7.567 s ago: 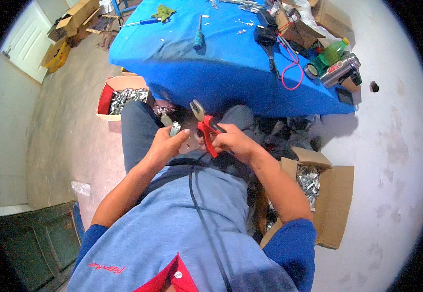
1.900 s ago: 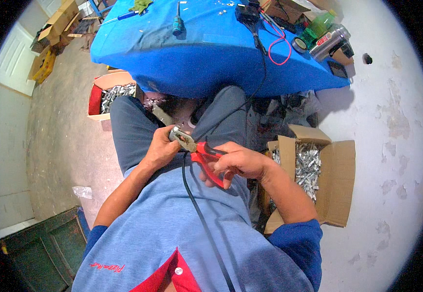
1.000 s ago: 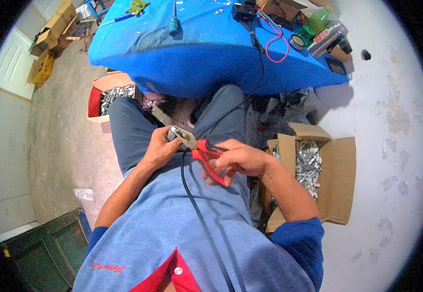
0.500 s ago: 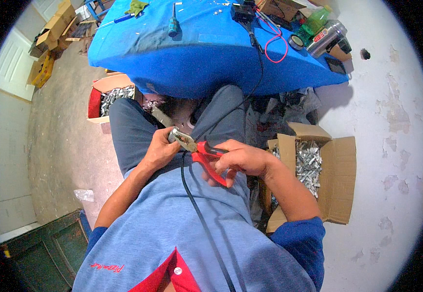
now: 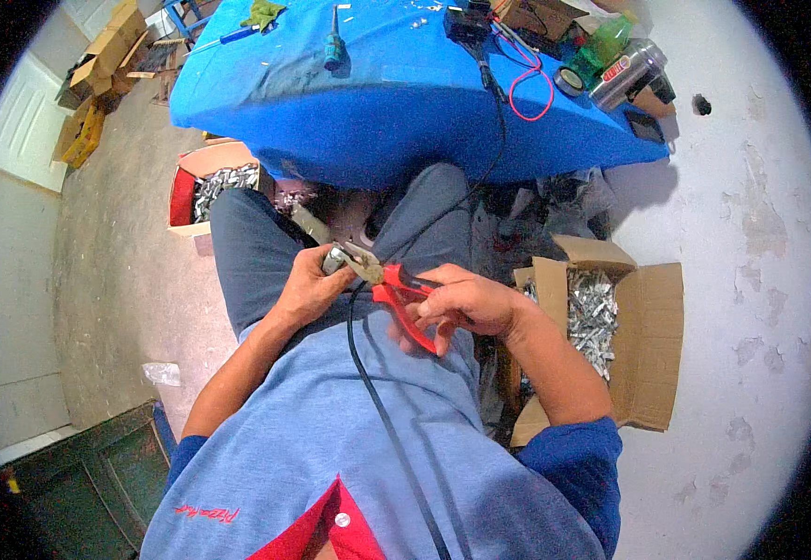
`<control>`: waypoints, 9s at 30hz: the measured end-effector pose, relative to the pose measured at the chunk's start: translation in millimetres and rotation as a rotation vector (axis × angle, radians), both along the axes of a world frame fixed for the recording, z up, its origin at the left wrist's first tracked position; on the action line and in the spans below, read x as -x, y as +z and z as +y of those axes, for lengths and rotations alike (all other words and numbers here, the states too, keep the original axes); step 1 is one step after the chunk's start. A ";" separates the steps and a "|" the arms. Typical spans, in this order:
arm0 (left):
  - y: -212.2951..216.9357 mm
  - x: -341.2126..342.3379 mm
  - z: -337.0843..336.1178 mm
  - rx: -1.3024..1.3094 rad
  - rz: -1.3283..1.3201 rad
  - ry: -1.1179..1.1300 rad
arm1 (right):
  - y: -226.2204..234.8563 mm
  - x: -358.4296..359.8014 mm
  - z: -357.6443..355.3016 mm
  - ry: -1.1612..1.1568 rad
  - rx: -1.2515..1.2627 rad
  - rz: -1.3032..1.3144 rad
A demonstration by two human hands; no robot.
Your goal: The person assembles metal components using a screwdriver and pliers while working over a table.
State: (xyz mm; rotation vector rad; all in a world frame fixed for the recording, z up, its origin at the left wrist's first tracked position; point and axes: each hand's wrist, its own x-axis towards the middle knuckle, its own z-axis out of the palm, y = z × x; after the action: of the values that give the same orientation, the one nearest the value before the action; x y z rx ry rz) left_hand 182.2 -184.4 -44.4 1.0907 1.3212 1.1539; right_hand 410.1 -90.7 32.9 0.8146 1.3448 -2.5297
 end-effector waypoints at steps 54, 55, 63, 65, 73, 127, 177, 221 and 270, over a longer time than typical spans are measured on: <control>-19.2 2.1 2.7 -0.020 0.076 0.015 | -6.6 3.6 -5.3 -0.025 0.046 0.032; -18.8 2.0 2.7 -0.022 0.070 0.014 | -7.4 3.4 -5.2 -0.030 0.053 0.038; -14.7 2.1 2.2 -0.023 0.072 0.022 | -9.1 4.9 -7.8 -0.061 0.097 0.040; -14.8 2.0 1.4 -0.026 0.062 0.027 | -10.4 5.2 -9.8 -0.073 0.118 0.040; -12.9 2.0 1.4 -0.026 0.092 0.074 | -10.5 10.7 -19.9 -0.139 0.146 0.035; -64.7 -0.8 37.1 0.060 -0.189 0.423 | 13.3 52.1 -28.2 -0.366 -0.526 0.179; -17.7 -0.2 18.0 0.151 0.483 0.369 | -60.9 48.3 -26.3 -0.095 -2.037 -0.360; -20.6 -1.0 22.2 0.006 0.471 0.379 | -43.9 46.5 -30.9 -0.196 -0.201 0.005; -17.6 16.0 0.6 0.193 -0.391 -0.284 | -24.7 27.5 -6.7 0.235 -1.535 -0.141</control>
State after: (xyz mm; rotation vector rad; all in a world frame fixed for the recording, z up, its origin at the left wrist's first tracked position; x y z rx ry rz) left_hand 166.2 -183.8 -62.0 0.8283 0.9172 0.9464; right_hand 382.6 -97.3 8.2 0.8112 2.9440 -0.8372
